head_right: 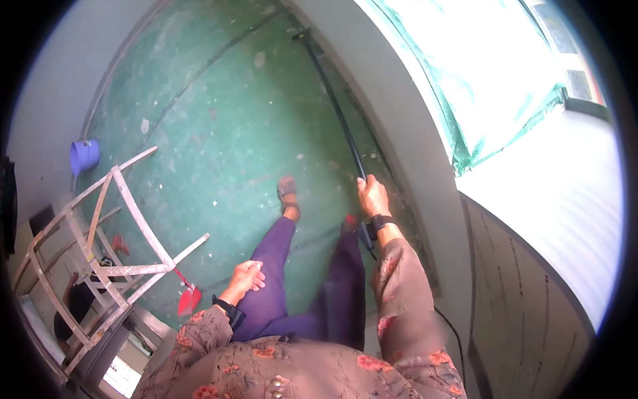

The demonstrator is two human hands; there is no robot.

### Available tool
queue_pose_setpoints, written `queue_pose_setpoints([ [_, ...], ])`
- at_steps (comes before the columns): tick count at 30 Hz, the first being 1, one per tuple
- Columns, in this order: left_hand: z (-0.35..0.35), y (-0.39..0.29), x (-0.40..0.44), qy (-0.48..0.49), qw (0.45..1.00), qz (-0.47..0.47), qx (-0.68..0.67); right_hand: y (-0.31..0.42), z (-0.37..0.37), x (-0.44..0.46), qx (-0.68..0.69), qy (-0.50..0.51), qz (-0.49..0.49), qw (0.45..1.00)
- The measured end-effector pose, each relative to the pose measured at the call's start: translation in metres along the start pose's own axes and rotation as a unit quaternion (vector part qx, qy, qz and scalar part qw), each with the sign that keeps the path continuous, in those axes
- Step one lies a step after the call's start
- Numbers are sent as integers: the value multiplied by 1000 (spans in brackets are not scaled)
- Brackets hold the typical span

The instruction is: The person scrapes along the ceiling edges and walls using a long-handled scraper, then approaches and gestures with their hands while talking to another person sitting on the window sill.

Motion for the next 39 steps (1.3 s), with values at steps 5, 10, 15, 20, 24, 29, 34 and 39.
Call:
queue_pose_setpoints([
  [5,-3,1,1,6,1000,-2,1,16,15,-4,-1,16,-13,1000],
  [10,-3,0,-3,6,1000,0,6,4,9,-29,16,-10,7,1000],
  [15,-5,3,-10,12,1000,-3,15,-43,-11,-110,26,-6,-32,999],
  [20,-10,-1,-14,19,999,-13,27,-74,-18,-184,33,2,-63,997],
  [24,-13,-4,-21,24,999,-19,35,-84,-3,-213,34,2,-73,997],
  [29,-5,2,-25,20,999,-15,27,-65,14,-191,25,-3,-47,999],
  [34,4,-7,-28,13,1000,-24,14,-32,22,-131,17,-16,-38,999],
  [39,24,-7,-31,-3,1000,-13,3,-59,-4,-181,20,18,-82,996],
])
Point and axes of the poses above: each hand's wrist, its own x-axis towards the middle knuckle, its own z-axis out of the back of the hand, y = z × x, the point moved 8 cm from there along x, towards the middle knuckle, and after that the axes turned 8 degrees about y, right-handed, at the moved point
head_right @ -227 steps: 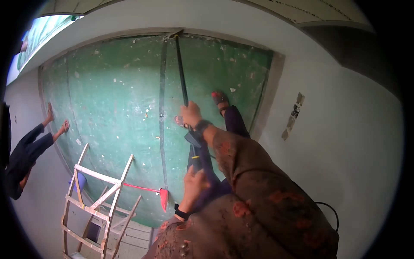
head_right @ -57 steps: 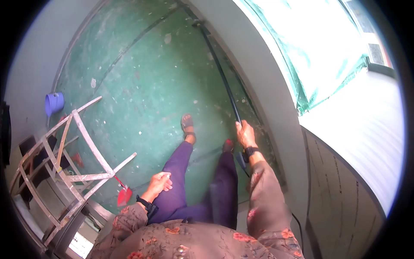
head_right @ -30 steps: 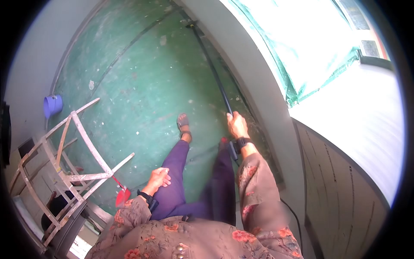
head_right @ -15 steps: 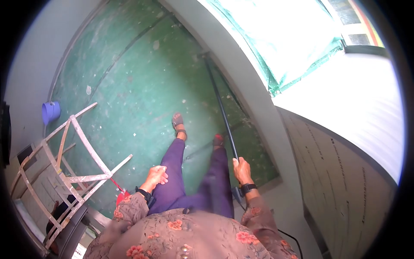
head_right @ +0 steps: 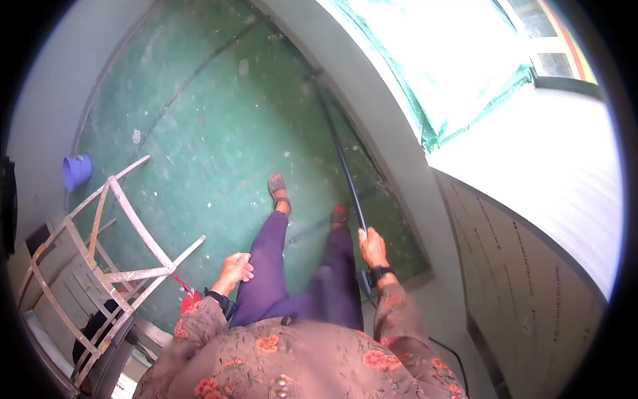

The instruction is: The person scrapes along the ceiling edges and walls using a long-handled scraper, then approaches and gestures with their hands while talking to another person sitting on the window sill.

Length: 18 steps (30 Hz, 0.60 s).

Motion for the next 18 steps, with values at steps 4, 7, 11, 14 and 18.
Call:
queue_pose_setpoints([
  [4,8,-6,0,9,1000,7,1,-25,-5,-31,-26,11,-36,999],
  [7,10,-7,1,5,1000,7,7,-29,-4,-30,-19,11,-29,999],
  [11,9,0,8,7,1000,0,18,-25,0,-3,-15,-13,11,1000],
  [14,1,3,2,5,1000,1,18,-43,-7,2,-24,-11,-14,1000],
  [18,-7,14,-2,-4,1000,13,21,-70,-11,-7,-42,-9,-17,999],
])
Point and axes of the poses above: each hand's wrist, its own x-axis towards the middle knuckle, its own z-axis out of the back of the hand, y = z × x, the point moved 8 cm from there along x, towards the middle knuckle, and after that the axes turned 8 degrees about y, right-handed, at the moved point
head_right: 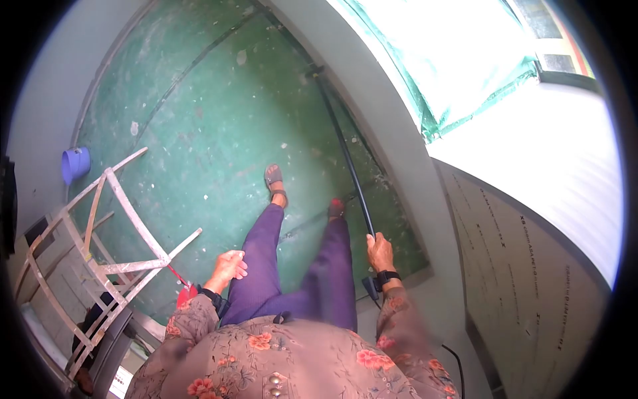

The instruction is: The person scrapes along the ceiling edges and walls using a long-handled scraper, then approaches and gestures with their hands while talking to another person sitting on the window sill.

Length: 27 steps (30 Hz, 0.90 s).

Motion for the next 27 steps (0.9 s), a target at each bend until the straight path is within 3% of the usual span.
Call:
queue_pose_setpoints([
  [13,-10,-1,-2,4,1000,-18,-3,78,30,74,47,-20,80,995],
  [27,25,-18,6,15,999,-12,-27,137,36,87,36,23,49,998],
])
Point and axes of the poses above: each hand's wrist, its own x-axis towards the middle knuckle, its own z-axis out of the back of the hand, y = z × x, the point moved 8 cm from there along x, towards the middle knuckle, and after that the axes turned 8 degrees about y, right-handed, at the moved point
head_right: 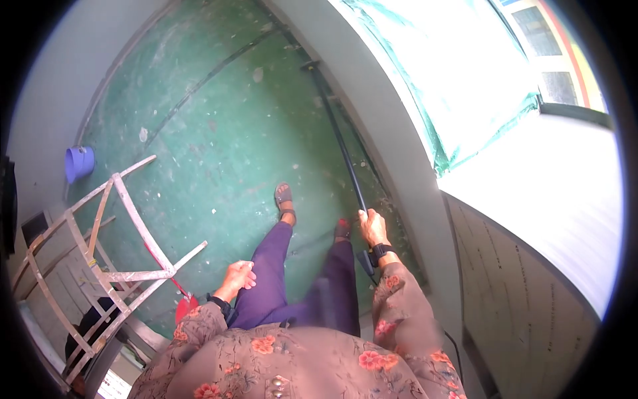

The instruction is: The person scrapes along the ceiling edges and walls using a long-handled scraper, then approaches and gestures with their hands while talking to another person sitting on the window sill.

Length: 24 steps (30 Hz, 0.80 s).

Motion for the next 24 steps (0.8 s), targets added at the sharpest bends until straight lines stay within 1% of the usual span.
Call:
queue_pose_setpoints([
  [2,9,-7,-2,-4,1000,-2,0,0,-6,-1,2,6,-17,1000],
  [4,18,-9,-2,-3,1000,1,-8,13,-5,-4,-33,-14,-11,999],
  [7,33,-14,0,-4,1000,0,-14,27,-7,-1,-37,-28,-39,998],
  [9,41,-13,-1,-1,1000,2,-14,33,-12,-5,-39,-31,-38,998],
  [12,48,-16,5,7,1000,4,-19,47,-10,-5,-36,-53,-17,998],
  [14,53,-18,3,8,999,-15,-40,53,-14,-9,14,-15,-10,1000],
  [18,64,-28,-3,4,999,-19,-49,81,-5,-10,-11,-46,5,999],
  [21,76,-31,0,9,998,-17,-54,113,0,13,-32,-49,19,998],
  [22,81,-30,1,4,999,-14,-52,117,-2,23,-12,-50,19,998],
  [24,90,-27,1,2,999,-7,-50,106,-20,29,30,-25,-33,999],
])
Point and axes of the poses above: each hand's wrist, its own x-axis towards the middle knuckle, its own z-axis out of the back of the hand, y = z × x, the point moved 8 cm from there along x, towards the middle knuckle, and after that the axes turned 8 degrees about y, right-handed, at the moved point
